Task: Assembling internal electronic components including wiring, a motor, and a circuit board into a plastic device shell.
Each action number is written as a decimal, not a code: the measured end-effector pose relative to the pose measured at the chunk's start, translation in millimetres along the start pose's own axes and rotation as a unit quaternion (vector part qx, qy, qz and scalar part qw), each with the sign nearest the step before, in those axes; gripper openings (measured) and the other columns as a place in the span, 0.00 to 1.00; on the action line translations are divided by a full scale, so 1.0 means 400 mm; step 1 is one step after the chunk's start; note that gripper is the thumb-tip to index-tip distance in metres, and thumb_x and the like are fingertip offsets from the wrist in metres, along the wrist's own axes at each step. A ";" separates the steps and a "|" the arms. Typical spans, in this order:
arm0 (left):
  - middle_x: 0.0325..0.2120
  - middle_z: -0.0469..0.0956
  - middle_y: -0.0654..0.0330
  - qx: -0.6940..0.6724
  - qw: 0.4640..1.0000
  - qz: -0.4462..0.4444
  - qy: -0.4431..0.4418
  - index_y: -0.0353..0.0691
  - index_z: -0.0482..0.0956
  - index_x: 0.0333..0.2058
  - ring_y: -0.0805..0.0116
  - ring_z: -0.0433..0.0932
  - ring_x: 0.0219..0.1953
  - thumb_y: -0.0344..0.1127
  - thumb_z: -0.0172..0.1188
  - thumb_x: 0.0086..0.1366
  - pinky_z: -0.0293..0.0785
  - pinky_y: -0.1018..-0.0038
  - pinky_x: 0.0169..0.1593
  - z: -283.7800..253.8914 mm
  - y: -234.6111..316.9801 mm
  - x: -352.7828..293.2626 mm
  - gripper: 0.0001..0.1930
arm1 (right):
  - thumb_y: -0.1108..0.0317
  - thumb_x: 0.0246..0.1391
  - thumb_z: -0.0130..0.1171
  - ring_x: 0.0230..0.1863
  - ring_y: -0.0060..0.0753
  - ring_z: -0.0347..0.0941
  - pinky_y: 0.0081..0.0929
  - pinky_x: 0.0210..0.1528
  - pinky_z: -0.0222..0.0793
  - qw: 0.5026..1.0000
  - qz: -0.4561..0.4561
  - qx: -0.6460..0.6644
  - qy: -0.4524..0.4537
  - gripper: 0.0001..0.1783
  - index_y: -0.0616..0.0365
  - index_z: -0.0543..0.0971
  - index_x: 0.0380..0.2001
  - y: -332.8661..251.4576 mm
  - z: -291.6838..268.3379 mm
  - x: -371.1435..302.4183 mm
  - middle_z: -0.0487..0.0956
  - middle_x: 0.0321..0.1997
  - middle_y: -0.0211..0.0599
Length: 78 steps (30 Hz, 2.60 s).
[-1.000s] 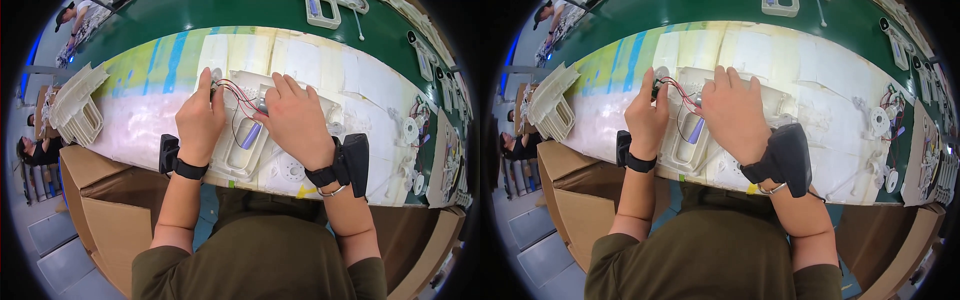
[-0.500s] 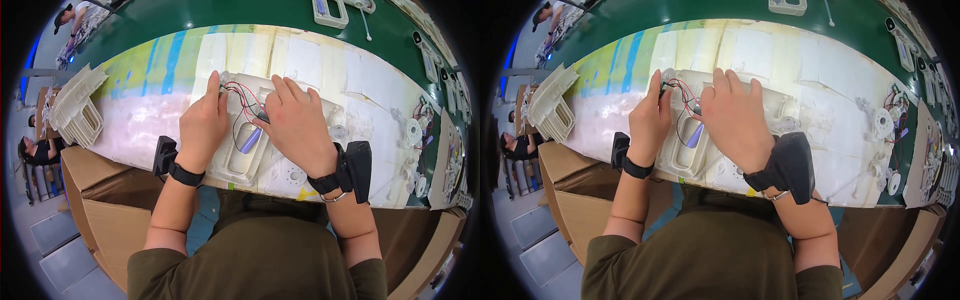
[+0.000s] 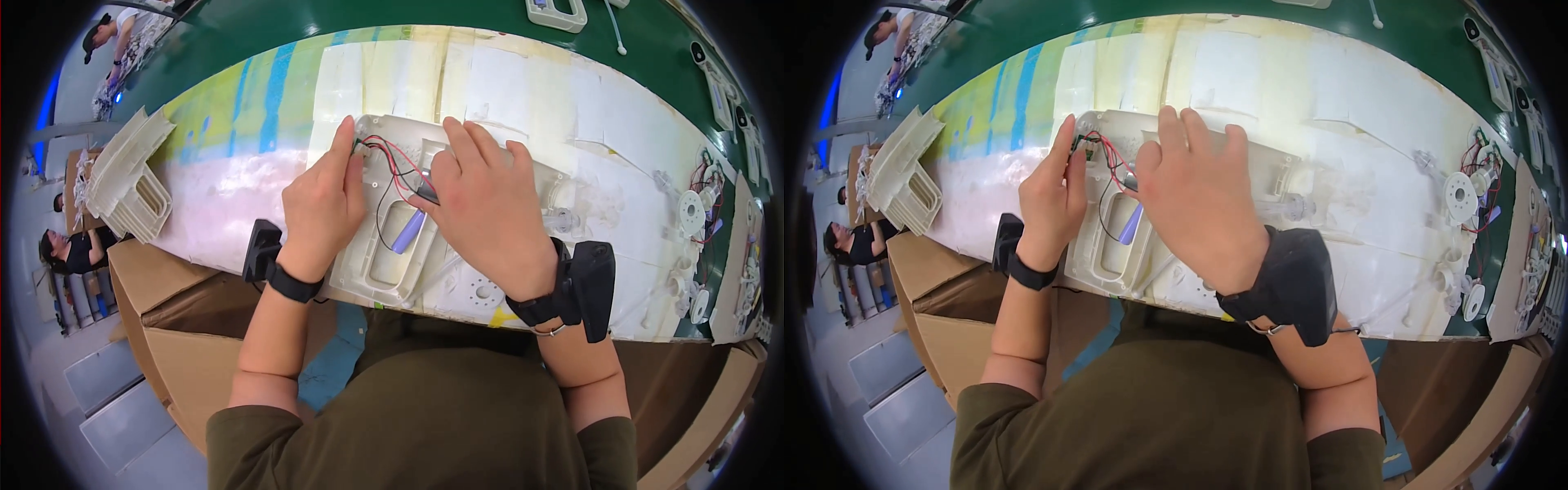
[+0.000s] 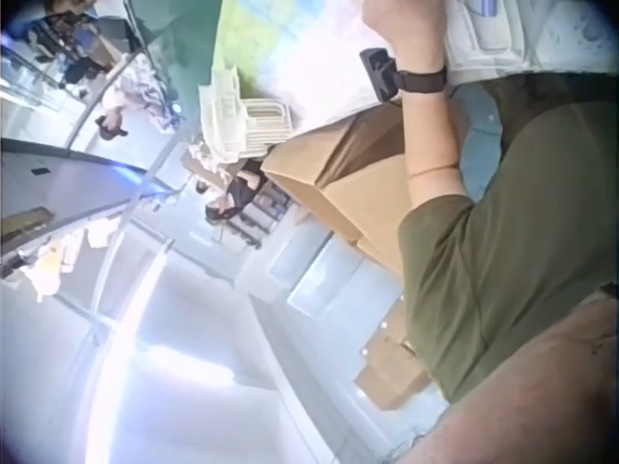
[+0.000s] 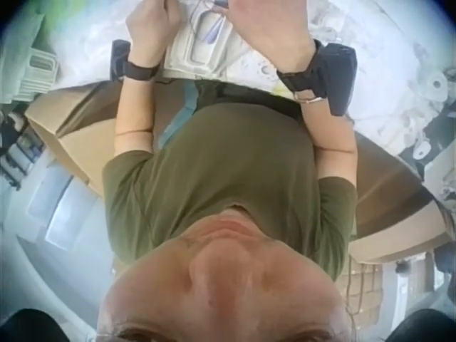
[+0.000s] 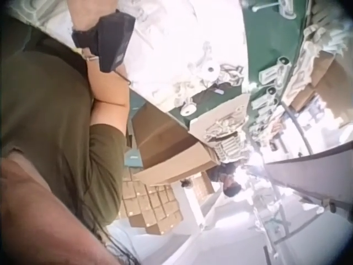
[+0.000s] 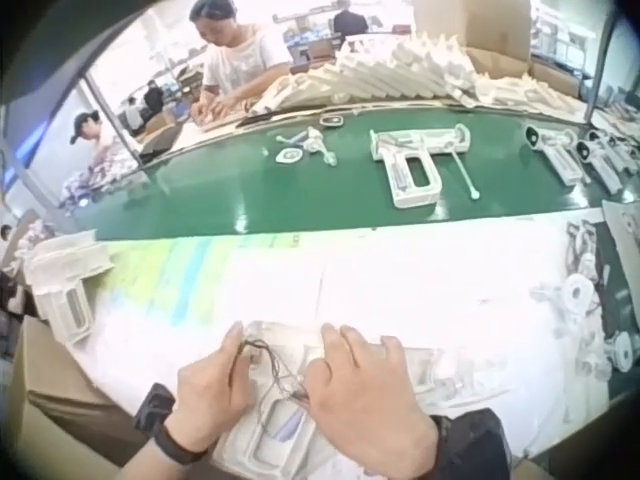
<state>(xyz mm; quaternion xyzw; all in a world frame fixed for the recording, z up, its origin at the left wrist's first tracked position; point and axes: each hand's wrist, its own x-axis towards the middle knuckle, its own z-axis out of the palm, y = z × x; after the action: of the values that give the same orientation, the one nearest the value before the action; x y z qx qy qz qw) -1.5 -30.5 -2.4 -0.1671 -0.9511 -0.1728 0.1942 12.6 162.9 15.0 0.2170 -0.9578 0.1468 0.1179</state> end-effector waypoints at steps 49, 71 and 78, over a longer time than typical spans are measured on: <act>0.23 0.70 0.61 -0.002 0.993 -0.009 -0.120 0.43 0.75 0.38 0.63 0.74 0.22 0.32 0.59 0.55 0.67 0.69 0.21 -0.093 0.086 -0.089 0.10 | 0.73 0.39 0.57 0.40 0.29 0.69 0.24 0.42 0.65 0.966 -0.243 -0.040 -0.075 0.03 0.54 0.79 0.21 0.003 0.011 0.120 0.76 0.32 0.28; 0.38 0.74 0.55 -0.061 0.995 0.038 -0.064 0.43 0.78 0.46 0.64 0.74 0.29 0.26 0.57 0.52 0.73 0.71 0.30 -0.034 0.039 -0.092 0.20 | 0.71 0.39 0.57 0.39 0.29 0.72 0.24 0.42 0.66 0.965 -0.256 0.003 -0.056 0.03 0.52 0.79 0.16 0.017 0.014 0.134 0.78 0.27 0.27; 0.36 0.75 0.57 -0.026 0.996 0.063 -0.065 0.44 0.79 0.46 0.65 0.74 0.27 0.27 0.57 0.51 0.73 0.72 0.29 -0.037 0.055 -0.088 0.20 | 0.70 0.40 0.57 0.40 0.30 0.74 0.24 0.44 0.66 0.954 -0.278 -0.022 -0.114 0.04 0.53 0.80 0.18 0.034 0.005 0.126 0.79 0.28 0.30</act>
<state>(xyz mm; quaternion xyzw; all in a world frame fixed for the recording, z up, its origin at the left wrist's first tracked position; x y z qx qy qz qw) 42.1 -25.7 1.2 -0.2429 -0.9445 -0.1734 0.1377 -38.1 154.8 24.7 0.4876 -0.8695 0.0616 0.0492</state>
